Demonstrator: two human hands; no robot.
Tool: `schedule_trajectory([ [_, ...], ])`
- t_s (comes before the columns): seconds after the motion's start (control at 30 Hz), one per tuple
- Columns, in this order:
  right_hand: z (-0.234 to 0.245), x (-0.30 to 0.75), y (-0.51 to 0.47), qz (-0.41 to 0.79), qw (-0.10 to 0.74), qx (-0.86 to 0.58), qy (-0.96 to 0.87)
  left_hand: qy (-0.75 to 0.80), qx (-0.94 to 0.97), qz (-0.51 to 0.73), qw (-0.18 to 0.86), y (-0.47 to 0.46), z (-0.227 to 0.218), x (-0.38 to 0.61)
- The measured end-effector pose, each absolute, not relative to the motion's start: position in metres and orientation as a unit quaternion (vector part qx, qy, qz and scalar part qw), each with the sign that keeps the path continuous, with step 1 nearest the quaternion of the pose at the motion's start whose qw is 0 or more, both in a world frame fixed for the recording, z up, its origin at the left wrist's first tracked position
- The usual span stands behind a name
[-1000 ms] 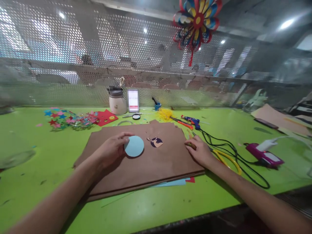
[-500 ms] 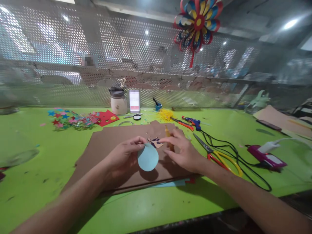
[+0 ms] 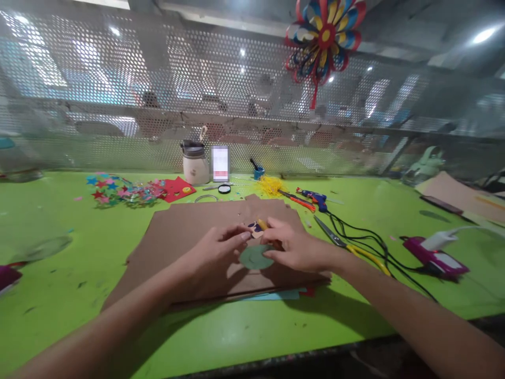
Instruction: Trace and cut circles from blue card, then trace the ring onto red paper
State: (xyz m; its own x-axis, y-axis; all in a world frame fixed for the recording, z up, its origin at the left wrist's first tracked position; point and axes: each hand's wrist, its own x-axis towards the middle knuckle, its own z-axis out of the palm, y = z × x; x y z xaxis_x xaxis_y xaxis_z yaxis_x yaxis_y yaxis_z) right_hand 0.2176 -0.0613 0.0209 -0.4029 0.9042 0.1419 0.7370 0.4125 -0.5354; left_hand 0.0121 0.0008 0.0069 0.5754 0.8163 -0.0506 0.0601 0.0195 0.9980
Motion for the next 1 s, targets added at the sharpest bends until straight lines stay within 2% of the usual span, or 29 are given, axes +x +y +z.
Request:
schedule_trajectory([
  [0.07,0.027,0.219,-0.056,0.205,0.152,-0.511,-0.821,0.325,0.683,0.253,0.603,0.002,0.006,0.013],
  [0.13,0.031,0.220,-0.049,0.227,0.137,-0.506,-0.821,0.322,0.717,0.224,0.576,0.004,0.001,0.016],
  [0.2,0.031,0.222,-0.042,0.264,0.154,-0.498,-0.812,0.336,0.725,0.219,0.560,0.007,-0.006,0.021],
  [0.37,0.020,0.228,-0.040,0.422,0.290,-0.503,-0.696,0.369,0.678,0.244,0.588,0.012,-0.017,0.025],
  [0.53,0.001,0.230,-0.049,0.478,0.353,-0.518,-0.615,0.394,0.617,0.261,0.630,0.003,-0.019,0.022],
  [0.7,-0.010,0.229,-0.050,0.511,0.360,-0.530,-0.573,0.381,0.618,0.244,0.642,0.000,-0.017,0.021],
  [1.0,-0.013,0.227,-0.046,0.534,0.328,-0.530,-0.571,0.406,0.659,0.257,0.578,0.011,-0.018,0.016],
])
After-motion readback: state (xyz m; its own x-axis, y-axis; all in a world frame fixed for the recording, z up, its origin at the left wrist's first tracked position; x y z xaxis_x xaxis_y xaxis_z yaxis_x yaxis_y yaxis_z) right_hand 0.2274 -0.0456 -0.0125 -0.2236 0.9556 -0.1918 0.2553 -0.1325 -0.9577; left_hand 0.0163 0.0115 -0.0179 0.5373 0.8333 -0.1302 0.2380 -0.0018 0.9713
